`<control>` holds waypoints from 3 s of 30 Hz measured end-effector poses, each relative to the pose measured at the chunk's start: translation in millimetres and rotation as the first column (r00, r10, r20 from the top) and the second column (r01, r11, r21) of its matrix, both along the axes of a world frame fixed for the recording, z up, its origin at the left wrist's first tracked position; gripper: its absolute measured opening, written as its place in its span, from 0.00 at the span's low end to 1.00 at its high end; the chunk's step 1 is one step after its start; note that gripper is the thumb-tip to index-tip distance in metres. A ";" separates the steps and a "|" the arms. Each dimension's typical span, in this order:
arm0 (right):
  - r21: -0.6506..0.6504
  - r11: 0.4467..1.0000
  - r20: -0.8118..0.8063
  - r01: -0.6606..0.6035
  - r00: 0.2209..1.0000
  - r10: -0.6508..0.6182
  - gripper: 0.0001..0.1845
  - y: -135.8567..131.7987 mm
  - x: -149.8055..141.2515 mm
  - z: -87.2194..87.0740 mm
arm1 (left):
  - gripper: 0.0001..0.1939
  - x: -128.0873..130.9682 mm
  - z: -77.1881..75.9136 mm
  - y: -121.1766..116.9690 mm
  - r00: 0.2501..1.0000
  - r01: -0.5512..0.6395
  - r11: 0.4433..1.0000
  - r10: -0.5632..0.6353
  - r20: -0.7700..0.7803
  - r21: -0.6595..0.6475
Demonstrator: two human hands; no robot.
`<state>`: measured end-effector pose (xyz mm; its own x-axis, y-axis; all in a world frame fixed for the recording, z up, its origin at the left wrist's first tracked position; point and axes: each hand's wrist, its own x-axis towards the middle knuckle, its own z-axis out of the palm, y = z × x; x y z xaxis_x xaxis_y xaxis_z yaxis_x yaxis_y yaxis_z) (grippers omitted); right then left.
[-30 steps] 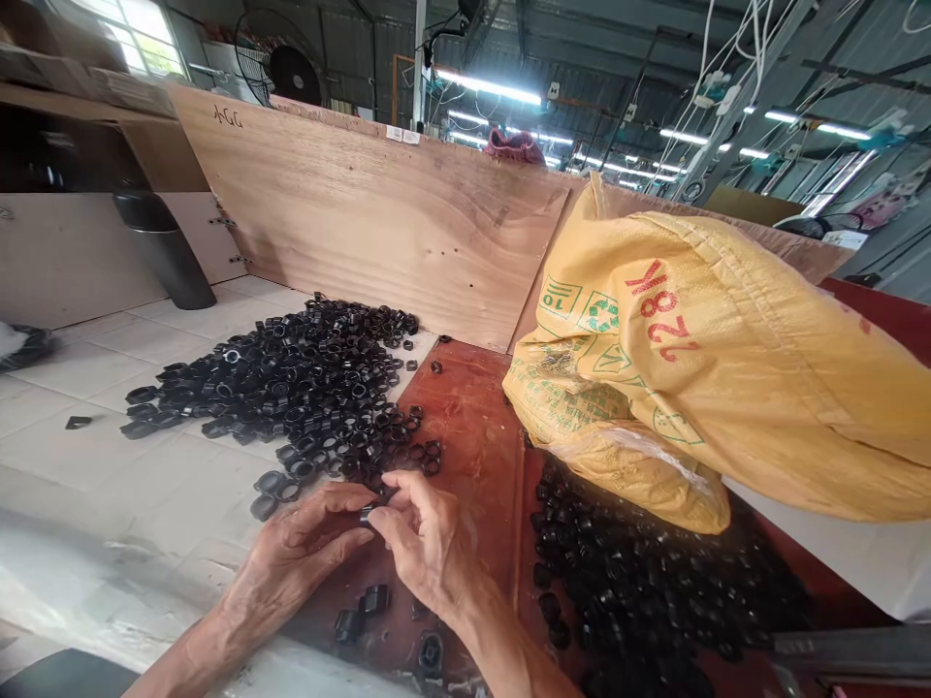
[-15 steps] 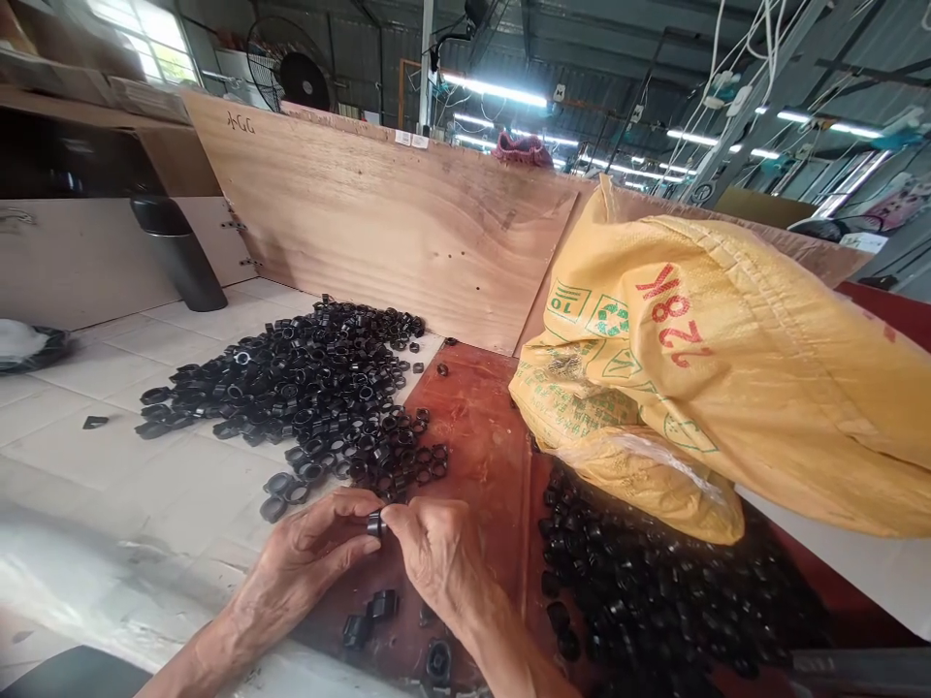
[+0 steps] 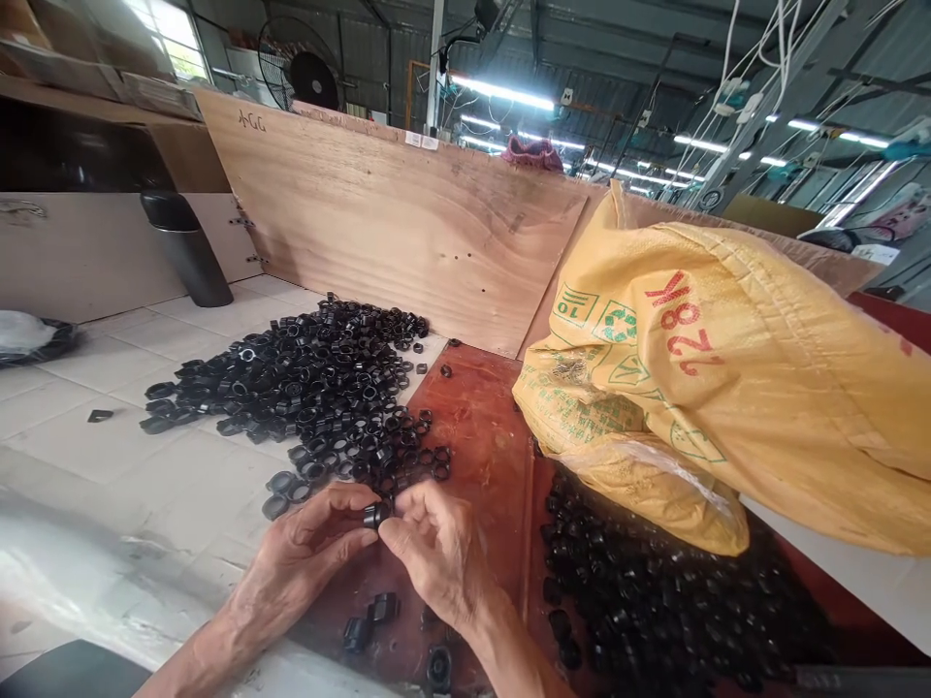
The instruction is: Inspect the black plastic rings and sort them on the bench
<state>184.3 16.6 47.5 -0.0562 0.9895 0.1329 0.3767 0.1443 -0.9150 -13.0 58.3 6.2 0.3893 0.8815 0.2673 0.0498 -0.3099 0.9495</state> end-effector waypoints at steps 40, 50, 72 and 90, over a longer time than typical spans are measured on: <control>0.194 0.980 0.423 -0.048 0.905 -0.040 0.15 20.4 21.6 -37.2 | 0.09 15.3 -2.7 1.2 0.735 0.089 0.892 0.241 -0.634 0.443; 0.008 1.000 0.180 -0.013 0.984 0.011 0.07 23.9 24.0 -29.0 | 0.14 17.6 -5.9 1.8 0.768 0.127 0.836 0.257 -0.587 0.533; 0.199 0.972 0.282 0.127 0.942 -0.181 0.09 26.8 33.5 -30.5 | 0.06 13.2 -12.2 0.9 0.769 -0.076 0.822 0.408 -0.492 0.564; 0.027 1.000 -0.093 -0.010 0.996 0.012 0.13 14.0 6.2 -17.2 | 0.15 14.1 -4.5 -2.3 0.944 -0.178 0.976 0.206 -0.258 0.127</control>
